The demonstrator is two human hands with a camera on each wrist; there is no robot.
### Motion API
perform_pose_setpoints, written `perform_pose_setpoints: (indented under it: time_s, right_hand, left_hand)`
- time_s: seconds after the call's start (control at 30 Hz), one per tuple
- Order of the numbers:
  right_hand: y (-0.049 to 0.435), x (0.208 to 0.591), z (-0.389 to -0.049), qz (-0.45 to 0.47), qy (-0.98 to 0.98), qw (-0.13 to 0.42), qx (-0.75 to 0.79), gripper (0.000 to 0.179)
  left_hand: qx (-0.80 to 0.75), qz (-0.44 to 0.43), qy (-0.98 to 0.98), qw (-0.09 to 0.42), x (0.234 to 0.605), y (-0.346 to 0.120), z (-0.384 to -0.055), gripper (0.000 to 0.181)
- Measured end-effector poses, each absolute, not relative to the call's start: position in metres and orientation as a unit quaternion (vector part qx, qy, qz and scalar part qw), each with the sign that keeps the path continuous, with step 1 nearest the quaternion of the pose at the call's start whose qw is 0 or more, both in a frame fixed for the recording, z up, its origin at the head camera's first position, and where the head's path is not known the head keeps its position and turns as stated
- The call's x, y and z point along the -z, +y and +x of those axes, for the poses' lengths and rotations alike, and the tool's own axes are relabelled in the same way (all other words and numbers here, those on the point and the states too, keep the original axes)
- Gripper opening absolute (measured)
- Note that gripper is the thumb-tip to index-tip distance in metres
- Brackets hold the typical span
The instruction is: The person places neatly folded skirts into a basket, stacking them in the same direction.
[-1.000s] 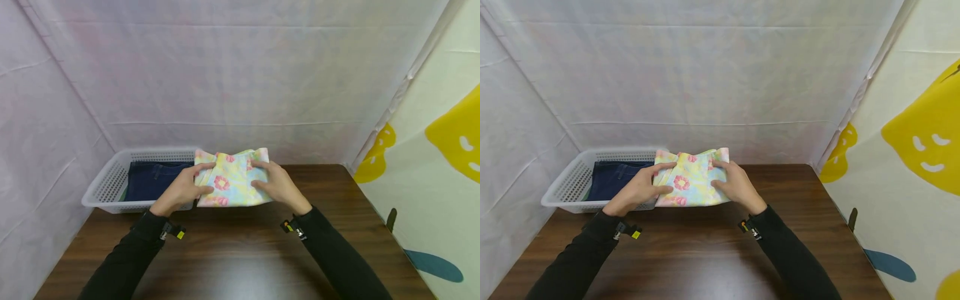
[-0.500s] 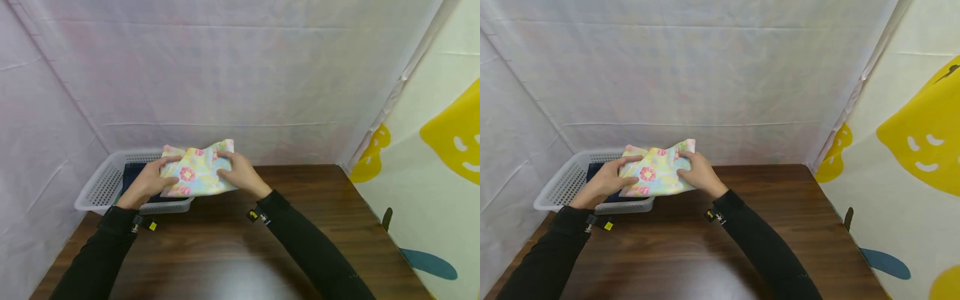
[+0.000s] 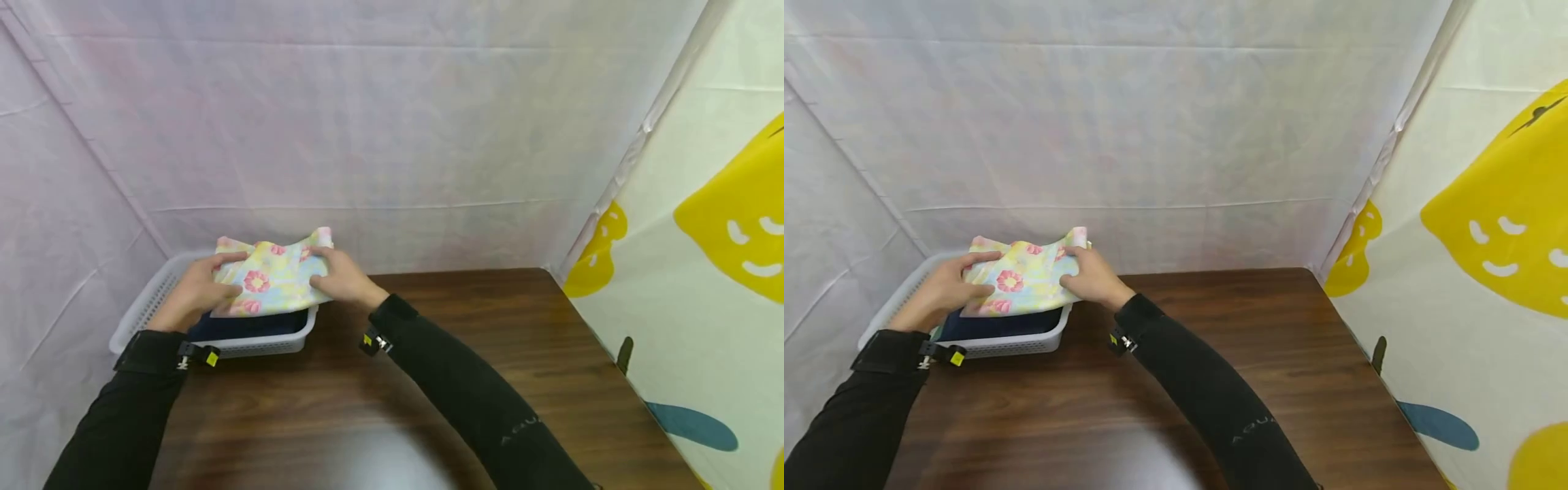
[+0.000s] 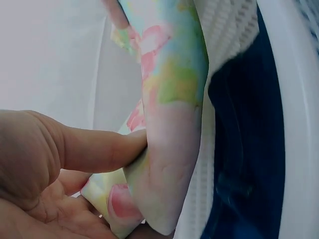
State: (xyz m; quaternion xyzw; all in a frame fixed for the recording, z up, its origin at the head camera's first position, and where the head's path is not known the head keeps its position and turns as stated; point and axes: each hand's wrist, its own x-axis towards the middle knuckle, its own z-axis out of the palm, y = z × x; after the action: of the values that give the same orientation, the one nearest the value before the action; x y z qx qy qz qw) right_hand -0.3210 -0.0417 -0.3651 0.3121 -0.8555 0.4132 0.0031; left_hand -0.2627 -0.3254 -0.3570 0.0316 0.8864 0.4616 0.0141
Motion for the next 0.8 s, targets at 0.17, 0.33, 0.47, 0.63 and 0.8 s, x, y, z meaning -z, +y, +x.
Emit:
perform_pose_setpoints:
  time_s: [0.17,0.33,0.47,0.63,0.8]
  right_hand:
    - [-0.062,0.372,-0.319,0.340,-0.851,-0.012,-0.400,0.068]
    - [-0.076,0.378,-0.312,0.361,-0.852,-0.047,-0.376,0.074]
    - [-0.078,0.383,-0.307,0.374,-0.865,-0.033,-0.332,0.066]
    - [-0.072,0.388,-0.306,0.375,-0.880,0.018,-0.291,0.053]
    - [-0.060,0.395,-0.309,0.384,-0.876,0.050,-0.288,0.049]
  left_hand:
    - [-0.464,0.014,0.886,0.007,0.363,-0.344,-0.262,0.079]
    - [-0.481,-0.011,0.877,0.005,0.369,-0.359,-0.263,0.084]
    - [-0.441,-0.015,0.898,0.002,0.376,-0.369,-0.265,0.081]
    - [-0.351,-0.012,0.936,0.036,0.380,-0.374,-0.266,0.080]
    - [-0.315,-0.005,0.949,0.030,0.379,-0.367,-0.259,0.085]
